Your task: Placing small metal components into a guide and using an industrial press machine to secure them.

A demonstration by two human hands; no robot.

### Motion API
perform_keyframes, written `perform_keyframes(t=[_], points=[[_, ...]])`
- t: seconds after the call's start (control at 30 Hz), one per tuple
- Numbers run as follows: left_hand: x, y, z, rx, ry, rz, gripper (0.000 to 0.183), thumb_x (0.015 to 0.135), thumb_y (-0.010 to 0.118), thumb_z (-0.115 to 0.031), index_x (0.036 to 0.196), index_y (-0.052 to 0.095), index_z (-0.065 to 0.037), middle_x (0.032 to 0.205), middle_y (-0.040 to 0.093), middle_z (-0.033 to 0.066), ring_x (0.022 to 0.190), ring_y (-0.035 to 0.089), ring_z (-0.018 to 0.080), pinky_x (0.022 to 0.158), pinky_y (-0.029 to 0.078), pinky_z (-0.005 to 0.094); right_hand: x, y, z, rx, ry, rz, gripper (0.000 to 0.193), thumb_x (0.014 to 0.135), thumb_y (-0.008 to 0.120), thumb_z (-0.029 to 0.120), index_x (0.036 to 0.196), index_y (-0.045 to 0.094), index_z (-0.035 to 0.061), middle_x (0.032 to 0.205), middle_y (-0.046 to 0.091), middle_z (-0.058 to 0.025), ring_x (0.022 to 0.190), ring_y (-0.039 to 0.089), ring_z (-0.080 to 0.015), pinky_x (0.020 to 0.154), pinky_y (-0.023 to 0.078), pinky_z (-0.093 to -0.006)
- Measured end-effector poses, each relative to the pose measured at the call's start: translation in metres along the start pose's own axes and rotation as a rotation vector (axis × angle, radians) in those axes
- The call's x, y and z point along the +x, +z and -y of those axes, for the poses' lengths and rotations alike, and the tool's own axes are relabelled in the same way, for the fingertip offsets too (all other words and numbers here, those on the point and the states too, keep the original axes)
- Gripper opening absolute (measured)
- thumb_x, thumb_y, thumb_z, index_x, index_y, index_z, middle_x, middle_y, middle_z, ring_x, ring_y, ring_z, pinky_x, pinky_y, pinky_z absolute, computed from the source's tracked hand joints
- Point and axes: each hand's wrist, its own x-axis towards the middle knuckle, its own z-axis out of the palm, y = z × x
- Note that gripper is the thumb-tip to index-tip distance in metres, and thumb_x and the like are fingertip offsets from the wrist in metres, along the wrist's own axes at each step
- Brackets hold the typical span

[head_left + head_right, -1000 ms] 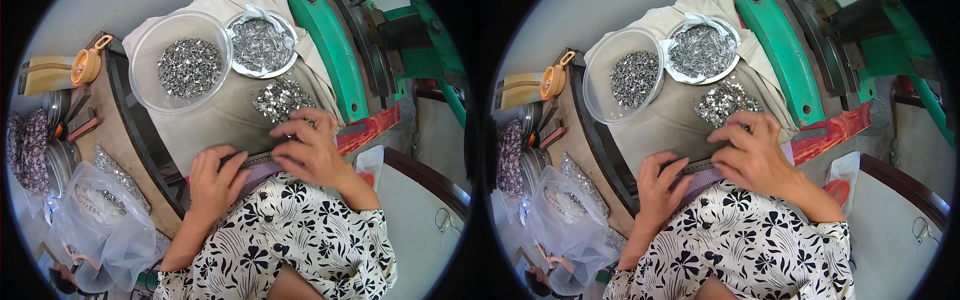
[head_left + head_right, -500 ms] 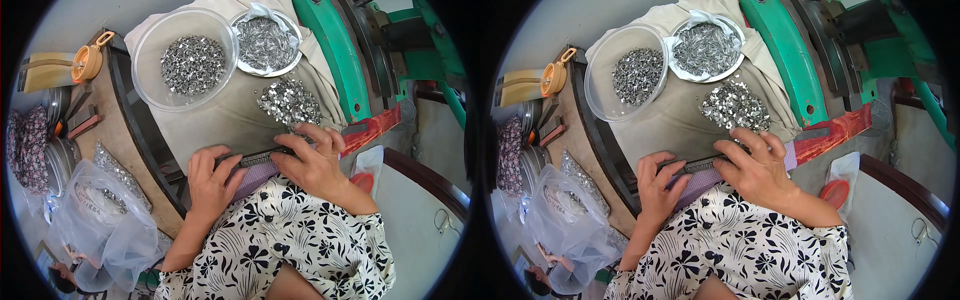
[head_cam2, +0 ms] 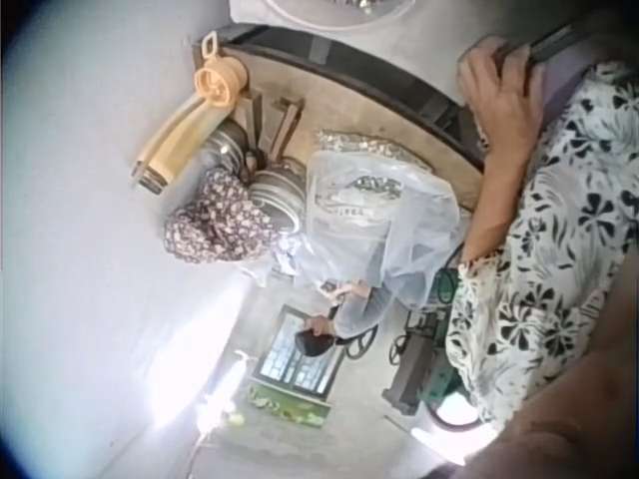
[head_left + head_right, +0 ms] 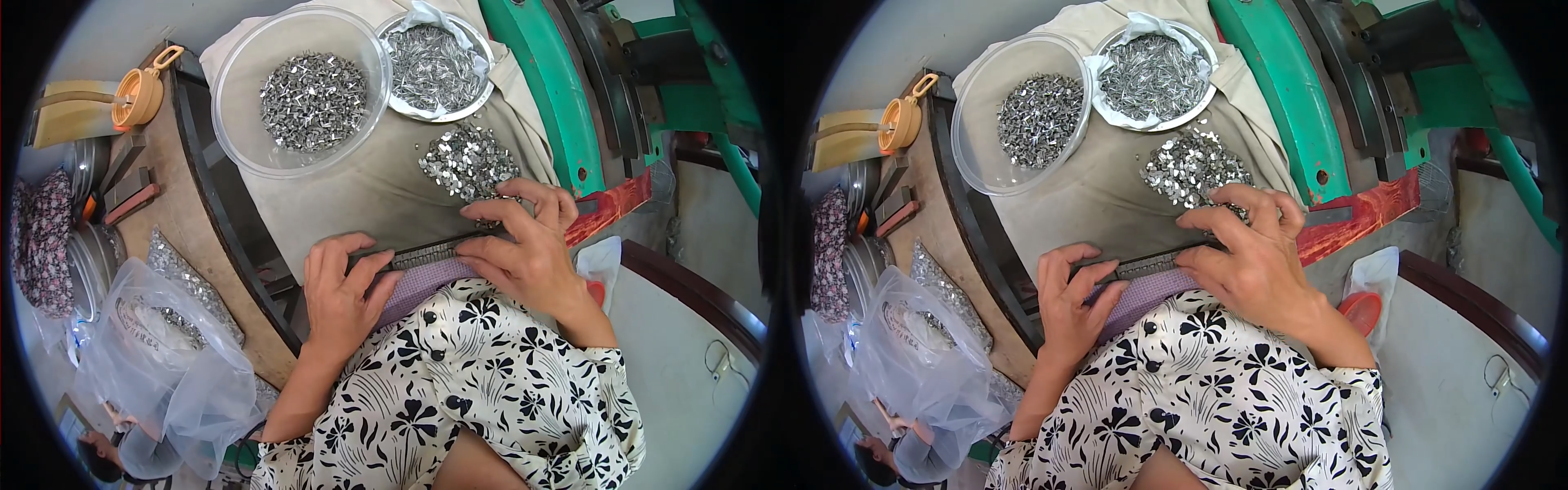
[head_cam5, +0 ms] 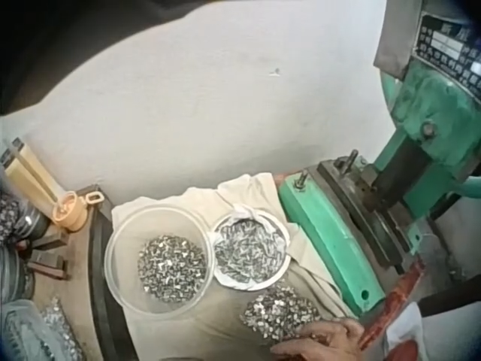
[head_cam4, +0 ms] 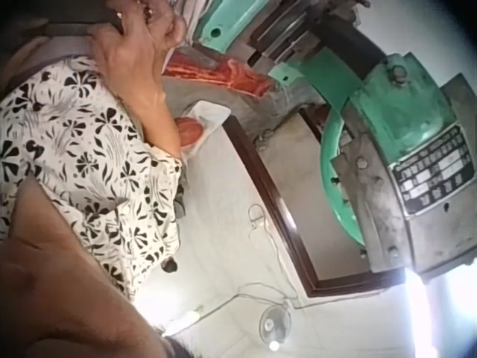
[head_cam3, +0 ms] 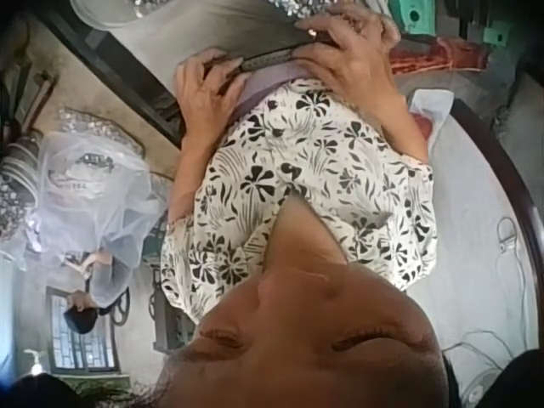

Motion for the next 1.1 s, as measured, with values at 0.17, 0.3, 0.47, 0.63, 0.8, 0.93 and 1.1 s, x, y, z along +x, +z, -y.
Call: perform_keyframes(t=[0.17,0.3,0.47,0.63,0.8,0.93,1.1], points=[[0.001,-0.001,0.000,0.003,0.000,0.009,0.033,0.067,0.086,-0.011,0.097,0.074,-0.007,0.107,0.064,0.0096,0.100,0.057,0.0303,0.085,0.045,0.0397,-0.002,0.007,-0.003,0.034,-0.013,0.024,0.016,0.065,0.083,0.025,0.080,0.078,0.0243,0.117,0.067,0.0080,0.121,0.049,-0.0274,0.098,0.026,-0.0452],[0.002,-0.001,-0.001,0.010,0.009,0.005,0.033,0.066,0.086,-0.011,0.097,0.074,-0.007,0.106,0.064,0.0095,0.100,0.057,0.0302,0.085,0.045,0.0396,0.000,0.014,-0.003,0.066,-0.022,0.034,0.014,0.067,0.083,0.024,0.080,0.077,0.0230,0.117,0.067,0.0075,0.120,0.050,-0.0276,0.099,0.026,-0.0455],[0.001,-0.002,-0.001,-0.004,0.002,0.002,0.034,0.066,0.086,-0.011,0.097,0.074,-0.007,0.106,0.064,0.0094,0.100,0.057,0.0302,0.084,0.045,0.0396,0.002,0.008,-0.008,0.116,0.015,0.020,0.013,0.068,0.083,0.021,0.080,0.076,0.0211,0.115,0.068,0.0072,0.119,0.050,-0.0275,0.101,0.025,-0.0452],[0.002,-0.001,0.000,0.003,0.018,-0.004,0.033,0.066,0.085,-0.011,0.097,0.074,-0.007,0.105,0.064,0.0089,0.099,0.057,0.0298,0.084,0.045,0.0396,0.005,0.001,-0.016,0.141,0.038,-0.012,0.015,0.067,0.083,0.017,0.080,0.076,0.0193,0.113,0.068,0.0068,0.119,0.050,-0.0281,0.102,0.025,-0.0450],[0.003,-0.001,0.000,0.013,0.023,0.003,0.031,0.067,0.085,-0.012,0.096,0.075,-0.007,0.105,0.063,0.0082,0.099,0.057,0.0294,0.084,0.045,0.0395,0.011,-0.001,-0.019,0.129,0.032,-0.001,0.017,0.066,0.083,0.017,0.081,0.077,0.0185,0.113,0.068,0.0058,0.118,0.050,-0.0286,0.101,0.026,-0.0459],[0.002,0.000,0.000,0.013,0.023,0.005,0.031,0.068,0.085,-0.012,0.096,0.075,-0.007,0.105,0.063,0.0080,0.099,0.057,0.0294,0.084,0.045,0.0396,0.010,-0.001,-0.015,0.084,-0.009,0.055,0.017,0.066,0.083,0.020,0.082,0.077,0.0187,0.113,0.067,0.0055,0.118,0.050,-0.0286,0.099,0.027,-0.0469],[0.001,0.001,0.002,0.010,0.032,-0.005,0.031,0.069,0.084,-0.016,0.098,0.073,-0.009,0.107,0.063,0.0061,0.101,0.058,0.0283,0.084,0.044,0.0403,0.006,0.005,-0.002,-0.031,-0.071,0.025,0.011,0.067,0.078,0.018,0.076,0.073,0.0161,0.114,0.065,0.0050,0.121,0.050,-0.0254,0.102,0.028,-0.0493]])
